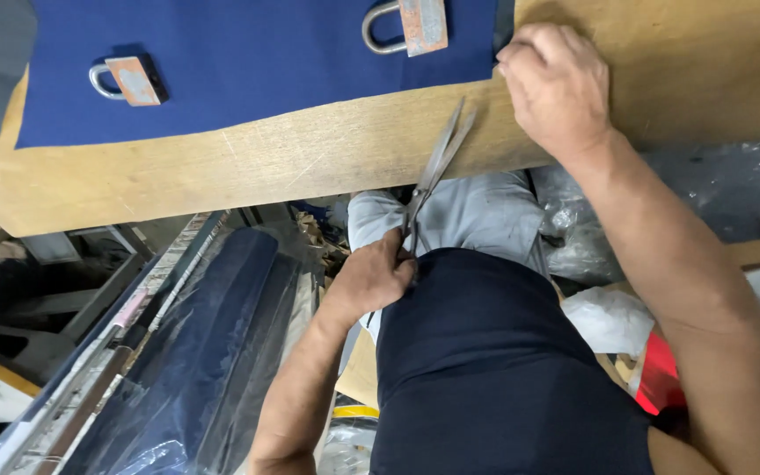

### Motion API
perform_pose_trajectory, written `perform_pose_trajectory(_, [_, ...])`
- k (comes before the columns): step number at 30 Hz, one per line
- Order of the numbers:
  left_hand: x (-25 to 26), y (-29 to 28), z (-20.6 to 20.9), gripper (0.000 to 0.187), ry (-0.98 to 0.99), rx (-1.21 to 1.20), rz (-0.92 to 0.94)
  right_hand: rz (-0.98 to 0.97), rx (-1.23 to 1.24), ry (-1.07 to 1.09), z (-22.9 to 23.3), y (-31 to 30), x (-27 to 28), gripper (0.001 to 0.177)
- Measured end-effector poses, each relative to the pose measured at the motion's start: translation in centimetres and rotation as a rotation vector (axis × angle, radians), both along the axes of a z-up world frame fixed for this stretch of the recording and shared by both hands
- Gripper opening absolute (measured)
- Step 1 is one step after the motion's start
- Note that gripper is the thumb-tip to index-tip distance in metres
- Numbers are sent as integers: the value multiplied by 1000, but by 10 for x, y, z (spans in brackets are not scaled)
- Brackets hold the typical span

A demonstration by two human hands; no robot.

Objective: The person lays a piece of dark fabric over a blue material on a wooden table and uses a pair of large shears to cut the fabric along a specific shape. The person adjusts the fabric and continues cutting around the edges of the material.

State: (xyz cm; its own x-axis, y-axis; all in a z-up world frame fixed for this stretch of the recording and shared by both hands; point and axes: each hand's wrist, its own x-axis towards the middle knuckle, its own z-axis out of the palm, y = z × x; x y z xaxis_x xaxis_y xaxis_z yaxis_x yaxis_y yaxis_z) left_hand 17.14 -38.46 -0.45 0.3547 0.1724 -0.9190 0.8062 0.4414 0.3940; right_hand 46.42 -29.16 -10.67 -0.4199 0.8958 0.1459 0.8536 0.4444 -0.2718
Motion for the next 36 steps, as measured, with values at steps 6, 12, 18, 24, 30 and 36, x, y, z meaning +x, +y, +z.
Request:
perform_pose_trajectory(6, [37,3,-25,36,-76,-13,123,-142,-427,210,30,1,2,24])
perform_pose_trajectory(12, [75,-16,-55,41,-137,-20,254,-604,-1116,482,53,17,-6,15])
perform_pose_trajectory(18, [94,-10,-53,32,-117,-57,324,-873,-1275,522,40,26,-20,11])
perform_pose_trajectory(24, [96,-14,-65,32,-193,-61,425,-829,-1258,562,37,25,-17,10])
perform_pose_trajectory(30, [98,-9,-62,33,-216,-95,445,-835,-1259,582,34,23,-15,10])
perform_pose_trajectory(36, [101,-3,-62,32,-203,-106,443,-830,-1265,586,32,23,-12,10])
